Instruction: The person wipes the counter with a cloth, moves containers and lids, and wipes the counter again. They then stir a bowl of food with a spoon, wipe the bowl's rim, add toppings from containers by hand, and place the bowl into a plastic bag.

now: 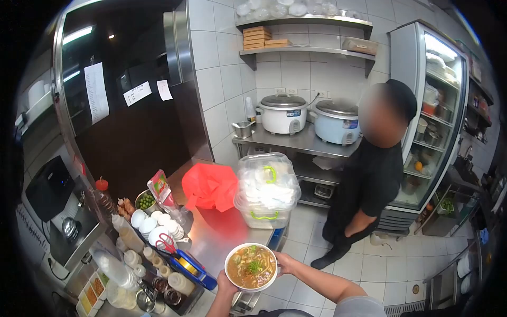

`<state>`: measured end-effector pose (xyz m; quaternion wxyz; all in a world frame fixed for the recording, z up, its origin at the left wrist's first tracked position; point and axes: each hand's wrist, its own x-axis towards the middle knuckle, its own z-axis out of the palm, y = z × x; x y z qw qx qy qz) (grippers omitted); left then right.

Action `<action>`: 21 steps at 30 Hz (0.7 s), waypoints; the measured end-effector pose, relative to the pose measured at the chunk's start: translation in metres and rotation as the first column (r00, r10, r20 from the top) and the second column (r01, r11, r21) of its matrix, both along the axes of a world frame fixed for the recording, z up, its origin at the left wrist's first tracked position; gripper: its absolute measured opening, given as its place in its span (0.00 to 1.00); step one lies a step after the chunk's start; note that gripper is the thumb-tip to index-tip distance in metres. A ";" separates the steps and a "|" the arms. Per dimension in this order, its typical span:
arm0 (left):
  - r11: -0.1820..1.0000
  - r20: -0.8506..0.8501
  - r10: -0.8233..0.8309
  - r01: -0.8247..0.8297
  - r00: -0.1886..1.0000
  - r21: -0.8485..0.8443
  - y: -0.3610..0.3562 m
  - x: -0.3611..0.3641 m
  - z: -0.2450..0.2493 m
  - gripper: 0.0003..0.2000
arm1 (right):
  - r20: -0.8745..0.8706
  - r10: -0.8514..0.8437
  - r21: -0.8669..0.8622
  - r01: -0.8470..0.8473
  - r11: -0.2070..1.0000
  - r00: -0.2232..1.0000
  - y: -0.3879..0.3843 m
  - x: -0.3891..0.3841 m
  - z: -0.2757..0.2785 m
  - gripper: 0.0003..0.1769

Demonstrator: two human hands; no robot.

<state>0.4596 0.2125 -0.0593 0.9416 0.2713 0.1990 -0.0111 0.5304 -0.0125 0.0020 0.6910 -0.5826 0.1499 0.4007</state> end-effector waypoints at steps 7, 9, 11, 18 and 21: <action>0.974 0.101 0.226 -0.227 0.969 -0.006 0.004 0.041 0.006 0.23 | -0.103 0.111 0.113 -0.099 0.989 0.989 0.030 0.072 -0.005 0.30; 0.917 -0.003 0.389 -0.387 0.921 0.096 0.002 0.042 -0.001 0.24 | -0.027 0.061 0.136 -0.057 0.989 0.998 0.039 0.095 -0.025 0.26; 0.797 -0.174 0.584 -0.518 0.793 0.312 -0.006 0.037 -0.022 0.24 | 0.066 0.040 0.236 -0.054 0.970 0.997 0.047 0.107 -0.043 0.22; 0.938 -0.163 0.224 -0.166 0.961 0.305 -0.068 0.019 -0.009 0.29 | 0.032 0.050 0.415 -0.058 0.908 0.998 0.053 0.130 -0.056 0.19; 0.845 -0.097 0.457 -0.397 0.884 0.359 -0.071 0.042 -0.005 0.28 | 0.089 0.185 0.359 -0.205 0.910 0.979 0.042 0.139 -0.055 0.19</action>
